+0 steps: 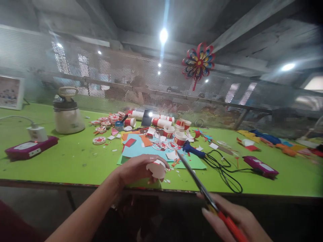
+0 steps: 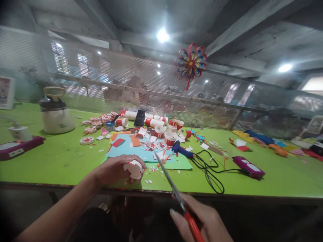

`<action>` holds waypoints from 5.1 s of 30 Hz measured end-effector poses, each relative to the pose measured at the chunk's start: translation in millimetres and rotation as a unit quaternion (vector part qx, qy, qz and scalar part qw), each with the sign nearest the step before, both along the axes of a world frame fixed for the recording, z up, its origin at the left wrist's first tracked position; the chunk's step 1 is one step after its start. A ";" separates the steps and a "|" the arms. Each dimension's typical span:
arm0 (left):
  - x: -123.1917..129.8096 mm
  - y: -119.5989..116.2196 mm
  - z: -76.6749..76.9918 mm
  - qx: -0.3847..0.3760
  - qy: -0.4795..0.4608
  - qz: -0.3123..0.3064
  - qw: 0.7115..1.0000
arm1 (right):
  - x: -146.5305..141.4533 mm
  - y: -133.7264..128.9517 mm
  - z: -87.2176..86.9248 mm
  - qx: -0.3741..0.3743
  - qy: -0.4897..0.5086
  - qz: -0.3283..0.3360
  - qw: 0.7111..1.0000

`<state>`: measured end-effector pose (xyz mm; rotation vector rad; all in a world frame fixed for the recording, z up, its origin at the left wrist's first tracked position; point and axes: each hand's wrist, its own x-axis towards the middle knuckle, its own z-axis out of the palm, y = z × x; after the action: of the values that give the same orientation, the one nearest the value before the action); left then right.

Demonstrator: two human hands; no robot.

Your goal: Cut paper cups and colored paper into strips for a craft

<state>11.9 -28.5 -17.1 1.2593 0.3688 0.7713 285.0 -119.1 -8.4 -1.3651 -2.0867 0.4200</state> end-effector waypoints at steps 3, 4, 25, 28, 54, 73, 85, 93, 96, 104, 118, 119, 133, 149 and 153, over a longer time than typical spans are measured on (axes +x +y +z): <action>-2.3 -2.4 1.9 0.018 -0.021 -0.004 1.000 | -1.4 26.3 0.1 0.031 -0.116 -0.050 0.991; -3.1 -3.2 2.4 0.026 -0.027 -0.007 0.999 | -2.6 35.7 -0.8 0.034 -0.157 -0.059 0.985; -5.3 -1.9 1.0 0.141 0.002 0.058 0.988 | -41.2 142.9 23.5 -0.045 -0.357 0.172 0.917; -5.4 -0.2 -1.9 0.145 0.005 0.073 0.987 | -40.5 146.1 35.0 -0.028 -0.343 0.180 0.922; -4.3 4.6 -7.7 0.226 0.094 0.149 0.958 | -86.6 51.6 20.0 0.320 -0.070 0.109 0.939; -2.3 1.5 -3.0 0.247 0.081 0.154 0.953 | -95.4 50.4 14.7 0.244 0.044 0.044 0.968; 1.1 0.2 -5.7 0.143 0.014 0.143 0.979 | -84.6 45.5 15.8 0.333 0.037 0.063 0.940; 2.6 0.8 -5.8 0.129 0.051 0.082 0.987 | -84.0 58.6 16.0 0.387 -0.096 0.114 0.910; 2.7 1.6 -7.9 0.118 0.058 0.069 0.989 | -82.1 60.8 16.4 0.387 -0.136 0.125 0.903; 2.1 4.8 -12.6 0.156 0.071 0.101 0.980 | -86.0 57.2 18.2 0.368 -0.129 0.099 0.916; 7.3 1.3 -6.1 0.077 -0.004 0.063 0.995 | -93.4 57.8 14.2 0.387 -0.089 0.065 0.915; 7.7 1.2 -6.3 0.055 -0.015 0.050 0.997 | -93.1 58.6 13.4 0.389 -0.091 0.067 0.914; 3.9 0.9 -4.4 -0.002 -0.021 0.042 0.999 | -45.2 75.3 23.1 0.292 -0.089 0.064 0.950; -1.1 2.0 -2.2 0.003 -0.031 0.092 0.995 | -19.1 133.6 -0.8 0.011 -0.292 0.134 0.947; -2.9 2.5 -1.7 0.004 -0.044 0.079 0.996 | -19.6 133.6 3.5 -0.004 -0.253 0.114 0.961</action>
<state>9.0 -26.1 -18.9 1.2090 0.3978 0.9590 265.5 14.5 -4.9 -1.3427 -2.6772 0.1793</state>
